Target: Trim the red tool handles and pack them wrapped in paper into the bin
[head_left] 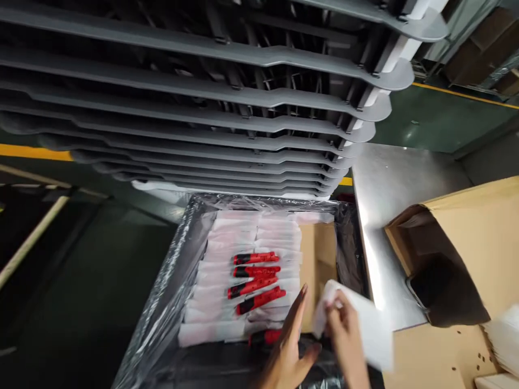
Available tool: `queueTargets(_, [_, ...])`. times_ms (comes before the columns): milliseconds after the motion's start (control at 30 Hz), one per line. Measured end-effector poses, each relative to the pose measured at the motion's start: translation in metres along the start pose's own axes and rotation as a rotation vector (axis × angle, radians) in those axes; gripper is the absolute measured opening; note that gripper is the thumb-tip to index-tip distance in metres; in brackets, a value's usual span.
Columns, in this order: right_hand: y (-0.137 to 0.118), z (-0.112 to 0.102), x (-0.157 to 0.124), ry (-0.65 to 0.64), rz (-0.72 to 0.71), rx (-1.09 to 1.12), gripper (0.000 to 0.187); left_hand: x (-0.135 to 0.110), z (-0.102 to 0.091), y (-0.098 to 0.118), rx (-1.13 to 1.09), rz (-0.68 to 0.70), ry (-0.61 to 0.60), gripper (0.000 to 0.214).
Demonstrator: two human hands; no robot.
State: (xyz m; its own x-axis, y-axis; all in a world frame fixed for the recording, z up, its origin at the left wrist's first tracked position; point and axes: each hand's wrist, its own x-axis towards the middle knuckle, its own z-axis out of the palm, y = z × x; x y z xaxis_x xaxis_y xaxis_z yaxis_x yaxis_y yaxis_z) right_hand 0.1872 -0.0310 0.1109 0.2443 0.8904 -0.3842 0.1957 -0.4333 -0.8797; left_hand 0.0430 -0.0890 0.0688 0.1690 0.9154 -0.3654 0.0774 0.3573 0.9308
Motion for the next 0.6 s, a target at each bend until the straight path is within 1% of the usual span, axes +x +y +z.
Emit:
queueTargets(33, [0.008, 0.024, -0.014, -0.113, 0.121, 0.148, 0.048, 0.002, -0.001, 0.000, -0.077, -0.035, 0.009, 0.077])
queueTargets(67, [0.015, 0.044, -0.024, -0.198, 0.223, 0.269, 0.052, 0.004, -0.006, -0.001, -0.177, -0.089, 0.020, 0.075])
queueTargets(100, [0.021, 0.060, -0.029, -0.266, 0.301, 0.352, 0.054, 0.004, -0.014, -0.005, -0.291, -0.156, 0.044, 0.072])
queueTargets(167, [0.029, 0.079, -0.028, -0.371, 0.371, 0.421, 0.054, 0.003, -0.035, -0.017, -0.525, -0.293, 0.125, 0.066])
queueTargets(200, [0.031, 0.083, -0.024, -0.406, 0.366, 0.403, 0.053, 0.003, -0.047, -0.023, -0.627, -0.351, 0.182, 0.061])
queueTargets(233, [0.034, 0.084, -0.019, -0.414, 0.339, 0.354, 0.052, 0.004, -0.060, -0.030, -0.710, -0.396, 0.244, 0.056])
queueTargets(267, [0.037, 0.083, -0.013, -0.390, 0.293, 0.287, 0.050, 0.007, -0.072, -0.035, -0.773, -0.427, 0.303, 0.052])
queueTargets(333, [0.043, 0.082, -0.004, -0.262, 0.184, 0.156, 0.045, 0.015, -0.094, -0.043, -0.853, -0.452, 0.391, 0.049])
queueTargets(367, [0.047, 0.082, -0.001, -0.214, 0.157, 0.114, 0.047, 0.021, -0.104, -0.047, -0.882, -0.451, 0.416, 0.048])
queueTargets(400, [0.051, 0.085, 0.001, -0.208, 0.160, 0.093, 0.053, 0.027, -0.112, -0.050, -0.909, -0.447, 0.427, 0.046])
queueTargets(433, [0.055, 0.089, 0.000, -0.262, 0.192, 0.097, 0.059, 0.033, -0.120, -0.054, -0.934, -0.447, 0.430, 0.043])
queueTargets(467, [0.059, 0.095, -0.002, -0.352, 0.244, 0.122, 0.061, 0.039, -0.127, -0.058, -0.960, -0.456, 0.431, 0.039])
queueTargets(533, [0.065, 0.111, -0.009, -0.544, 0.361, 0.201, 0.058, 0.049, -0.139, -0.069, -1.014, -0.480, 0.437, 0.032])
queueTargets(567, [0.068, 0.120, -0.014, -0.589, 0.408, 0.228, 0.055, 0.053, -0.145, -0.075, -1.047, -0.493, 0.440, 0.030])
queueTargets(600, [0.071, 0.129, -0.018, -0.583, 0.444, 0.235, 0.054, 0.056, -0.151, -0.081, -1.088, -0.510, 0.435, 0.029])
